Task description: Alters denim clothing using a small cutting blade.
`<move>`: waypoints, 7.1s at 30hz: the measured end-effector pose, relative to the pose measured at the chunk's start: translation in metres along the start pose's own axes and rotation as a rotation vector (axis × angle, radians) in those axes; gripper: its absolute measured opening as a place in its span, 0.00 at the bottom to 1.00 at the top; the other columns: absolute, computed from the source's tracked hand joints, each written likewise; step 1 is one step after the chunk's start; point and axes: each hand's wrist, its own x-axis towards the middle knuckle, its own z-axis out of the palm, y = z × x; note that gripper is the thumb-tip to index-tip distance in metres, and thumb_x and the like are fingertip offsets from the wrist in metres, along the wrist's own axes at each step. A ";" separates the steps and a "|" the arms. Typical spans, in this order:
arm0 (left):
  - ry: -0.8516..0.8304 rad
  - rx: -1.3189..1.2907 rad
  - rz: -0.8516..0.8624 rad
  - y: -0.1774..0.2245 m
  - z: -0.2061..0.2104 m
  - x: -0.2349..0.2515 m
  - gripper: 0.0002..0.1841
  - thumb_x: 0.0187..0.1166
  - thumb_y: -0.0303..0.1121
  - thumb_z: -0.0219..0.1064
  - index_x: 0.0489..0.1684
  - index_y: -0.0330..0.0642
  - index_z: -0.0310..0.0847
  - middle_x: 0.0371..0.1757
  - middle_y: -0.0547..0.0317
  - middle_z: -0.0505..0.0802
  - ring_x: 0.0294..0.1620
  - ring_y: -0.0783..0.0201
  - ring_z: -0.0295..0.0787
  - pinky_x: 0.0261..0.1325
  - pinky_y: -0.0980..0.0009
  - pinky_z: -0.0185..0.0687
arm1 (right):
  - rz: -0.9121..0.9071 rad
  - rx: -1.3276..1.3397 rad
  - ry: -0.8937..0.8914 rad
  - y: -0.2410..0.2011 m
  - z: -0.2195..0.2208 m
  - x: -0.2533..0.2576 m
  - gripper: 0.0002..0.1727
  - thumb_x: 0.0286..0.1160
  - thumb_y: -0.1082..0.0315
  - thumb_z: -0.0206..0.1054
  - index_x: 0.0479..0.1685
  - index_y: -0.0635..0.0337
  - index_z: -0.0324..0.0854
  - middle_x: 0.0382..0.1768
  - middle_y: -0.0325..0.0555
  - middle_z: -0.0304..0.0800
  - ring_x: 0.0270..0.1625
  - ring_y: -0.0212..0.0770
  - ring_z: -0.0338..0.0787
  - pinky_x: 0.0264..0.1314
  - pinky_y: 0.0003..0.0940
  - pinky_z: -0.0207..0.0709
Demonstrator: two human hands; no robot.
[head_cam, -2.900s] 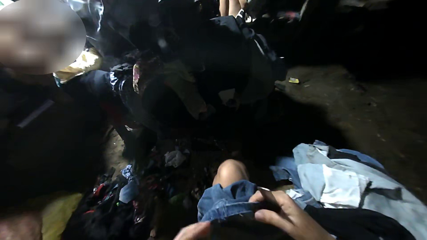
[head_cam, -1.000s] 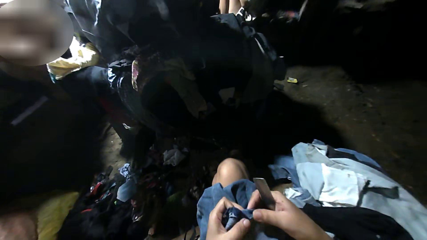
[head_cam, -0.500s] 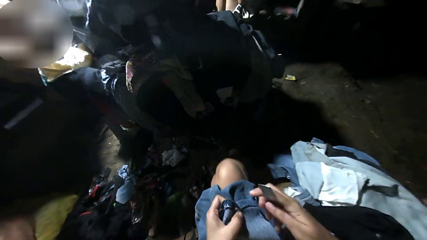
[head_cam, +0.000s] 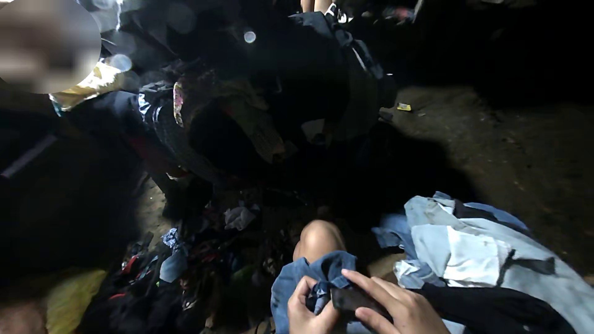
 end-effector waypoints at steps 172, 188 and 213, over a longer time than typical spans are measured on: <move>-0.143 0.000 -0.052 0.002 -0.001 -0.009 0.07 0.67 0.16 0.69 0.30 0.37 0.90 0.26 0.72 0.93 0.28 0.84 0.87 0.39 0.81 0.85 | 0.088 0.168 0.056 -0.004 0.010 -0.018 0.27 0.83 0.57 0.64 0.74 0.65 0.80 0.48 0.62 0.95 0.36 0.58 0.95 0.38 0.56 0.86; -0.210 -0.011 -0.108 0.005 -0.011 0.002 0.08 0.66 0.17 0.70 0.29 0.41 0.90 0.25 0.74 0.92 0.27 0.83 0.86 0.37 0.81 0.84 | 0.389 1.043 -0.289 0.012 -0.008 -0.002 0.21 0.86 0.70 0.53 0.73 0.63 0.80 0.43 0.20 0.90 0.25 0.09 0.68 0.27 0.10 0.62; -0.233 0.022 -0.070 0.003 -0.008 -0.004 0.07 0.66 0.15 0.70 0.31 0.37 0.90 0.27 0.71 0.93 0.29 0.83 0.88 0.40 0.80 0.87 | 0.144 0.676 -0.020 0.001 0.012 -0.009 0.19 0.85 0.68 0.58 0.65 0.71 0.86 0.60 0.50 0.93 0.58 0.27 0.91 0.66 0.24 0.79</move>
